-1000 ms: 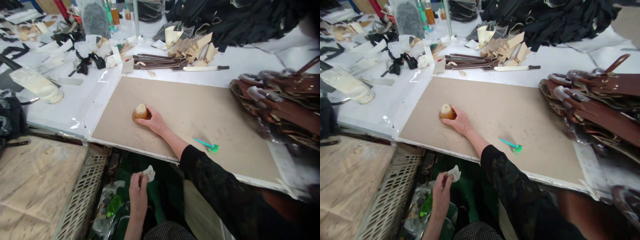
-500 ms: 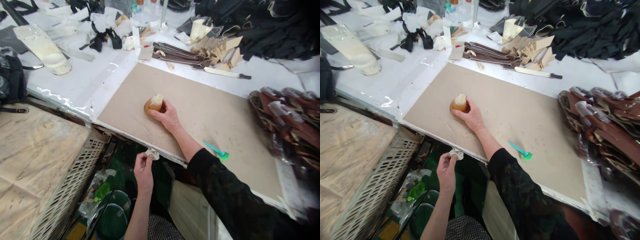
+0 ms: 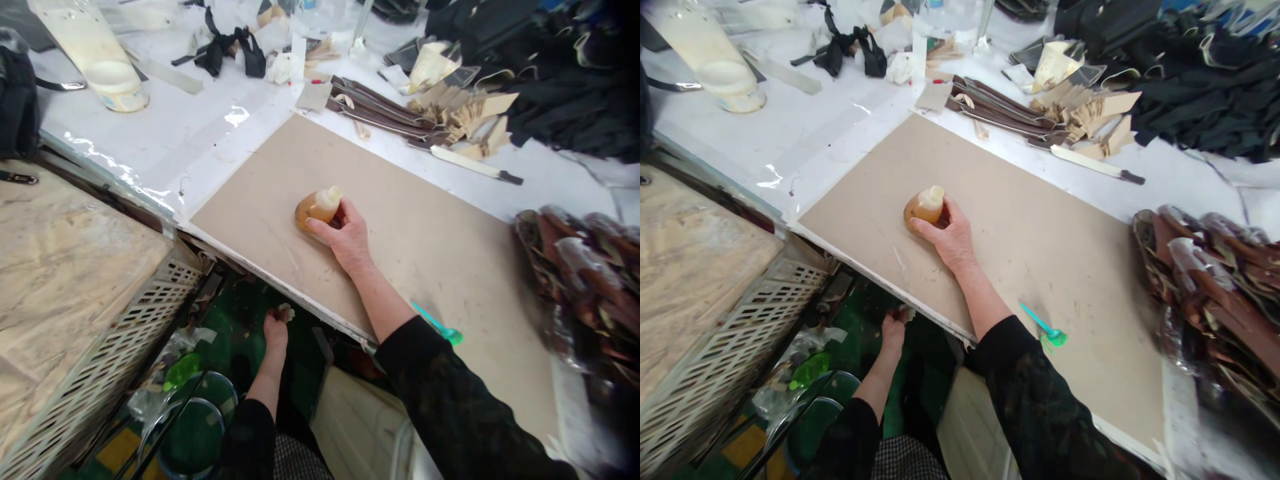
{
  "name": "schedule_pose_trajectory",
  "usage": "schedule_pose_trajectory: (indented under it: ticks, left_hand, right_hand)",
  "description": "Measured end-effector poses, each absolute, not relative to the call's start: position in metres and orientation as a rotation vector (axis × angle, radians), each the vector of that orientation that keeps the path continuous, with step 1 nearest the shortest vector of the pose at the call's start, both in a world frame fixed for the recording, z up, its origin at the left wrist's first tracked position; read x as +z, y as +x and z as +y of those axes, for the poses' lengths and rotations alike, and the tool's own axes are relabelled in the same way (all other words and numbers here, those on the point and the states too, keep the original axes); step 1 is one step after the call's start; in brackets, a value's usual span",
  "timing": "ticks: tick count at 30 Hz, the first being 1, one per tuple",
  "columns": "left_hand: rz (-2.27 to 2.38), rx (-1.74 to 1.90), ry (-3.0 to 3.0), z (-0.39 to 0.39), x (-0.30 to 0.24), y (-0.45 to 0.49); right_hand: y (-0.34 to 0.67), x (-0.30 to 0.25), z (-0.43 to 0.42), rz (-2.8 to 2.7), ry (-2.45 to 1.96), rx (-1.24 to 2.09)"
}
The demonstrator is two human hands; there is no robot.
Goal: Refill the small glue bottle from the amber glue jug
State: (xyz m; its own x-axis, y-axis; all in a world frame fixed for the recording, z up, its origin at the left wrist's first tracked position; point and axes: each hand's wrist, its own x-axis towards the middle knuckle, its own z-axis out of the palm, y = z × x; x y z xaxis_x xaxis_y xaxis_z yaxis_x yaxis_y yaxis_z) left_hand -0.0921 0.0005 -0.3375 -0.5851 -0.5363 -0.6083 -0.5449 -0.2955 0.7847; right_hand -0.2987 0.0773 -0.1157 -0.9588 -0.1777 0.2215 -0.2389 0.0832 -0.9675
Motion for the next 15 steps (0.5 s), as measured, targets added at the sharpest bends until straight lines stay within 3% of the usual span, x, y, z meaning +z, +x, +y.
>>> schedule_pose_trajectory:
  ticks: [7,15]
  left_hand:
    - [2.203,2.173,-1.164,0.033,-0.299,-0.095]
    - [2.307,1.572,-0.405,0.037,-0.318,-0.069]
  right_hand:
    - [-0.299,-0.117,0.078,-2.296,0.48,2.026]
    - [-0.297,-0.116,0.077,-2.285,0.428,2.025]
